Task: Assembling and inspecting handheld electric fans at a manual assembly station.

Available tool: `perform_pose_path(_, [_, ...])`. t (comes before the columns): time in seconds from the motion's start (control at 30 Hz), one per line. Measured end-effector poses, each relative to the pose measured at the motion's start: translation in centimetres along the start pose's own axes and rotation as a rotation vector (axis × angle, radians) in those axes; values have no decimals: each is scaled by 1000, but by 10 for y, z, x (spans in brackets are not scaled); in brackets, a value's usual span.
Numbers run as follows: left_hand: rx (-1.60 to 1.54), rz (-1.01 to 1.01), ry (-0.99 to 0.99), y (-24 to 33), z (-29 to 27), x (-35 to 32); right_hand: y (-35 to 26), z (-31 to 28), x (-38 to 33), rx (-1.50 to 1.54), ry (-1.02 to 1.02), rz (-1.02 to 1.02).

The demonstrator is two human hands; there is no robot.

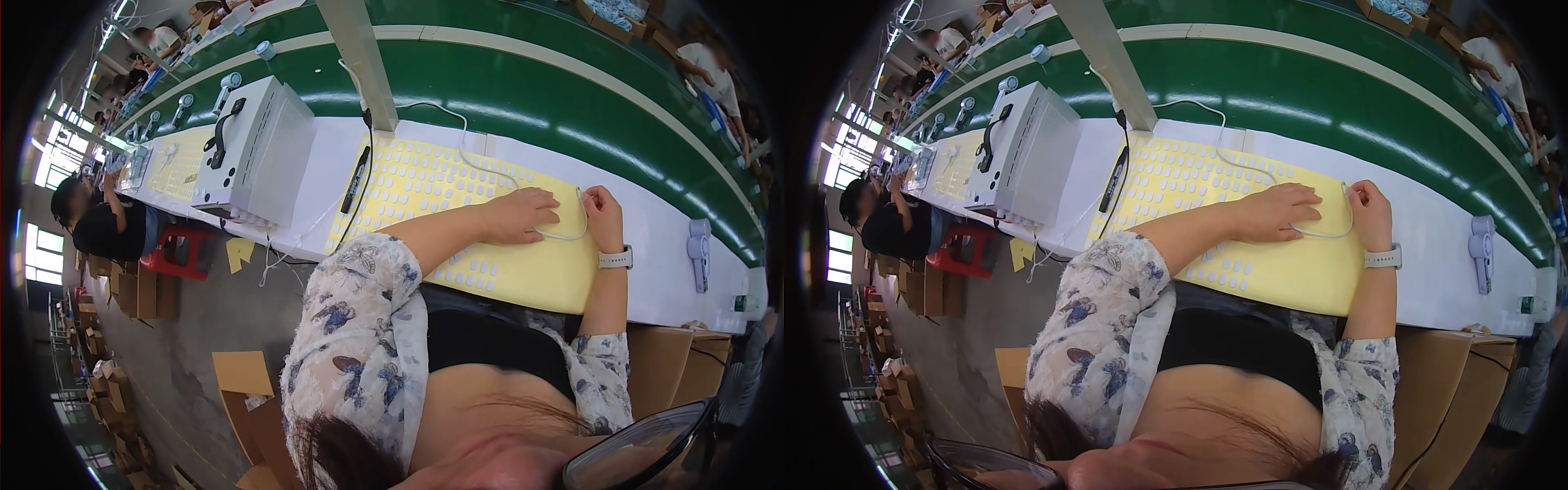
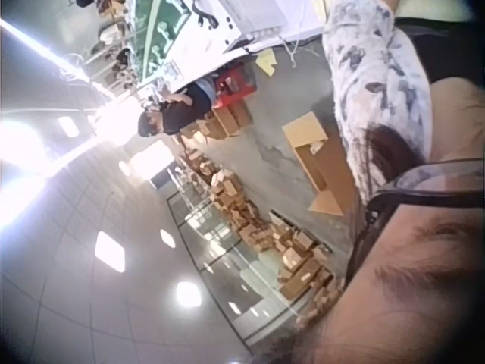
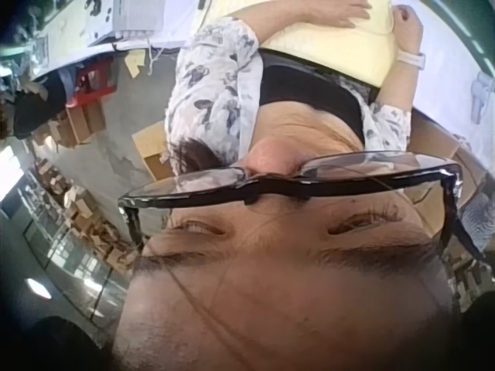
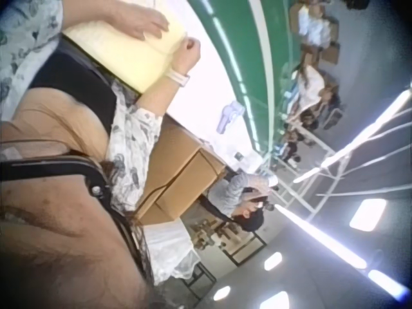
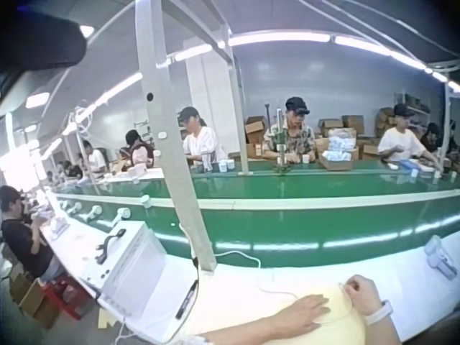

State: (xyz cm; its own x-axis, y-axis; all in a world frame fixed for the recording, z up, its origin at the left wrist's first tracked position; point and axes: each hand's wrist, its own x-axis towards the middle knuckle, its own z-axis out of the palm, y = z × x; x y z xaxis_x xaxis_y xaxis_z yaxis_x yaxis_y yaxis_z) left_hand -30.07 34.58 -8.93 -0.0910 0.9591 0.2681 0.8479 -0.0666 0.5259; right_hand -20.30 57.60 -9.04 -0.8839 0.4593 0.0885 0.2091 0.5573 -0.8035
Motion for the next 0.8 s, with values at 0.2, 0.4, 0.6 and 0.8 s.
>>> perform_pose_path(0.2, [-1, 4, -4, 1, -1, 0, 2, 1, 0, -4, 7, -7])
perform_pose_path(0.4, [1, 9, 5, -2, 2, -1, -1, 1, 0, 0, 0, 1])
perform_pose_path(0.6, [8, -1, -4, -1, 1, 0, -5, 0, -1, -9, -1, 14])
perform_pose_path(0.8, [-1, 28, 34, -4, 4, 0, 0, 1, 0, 2, 10, 4])
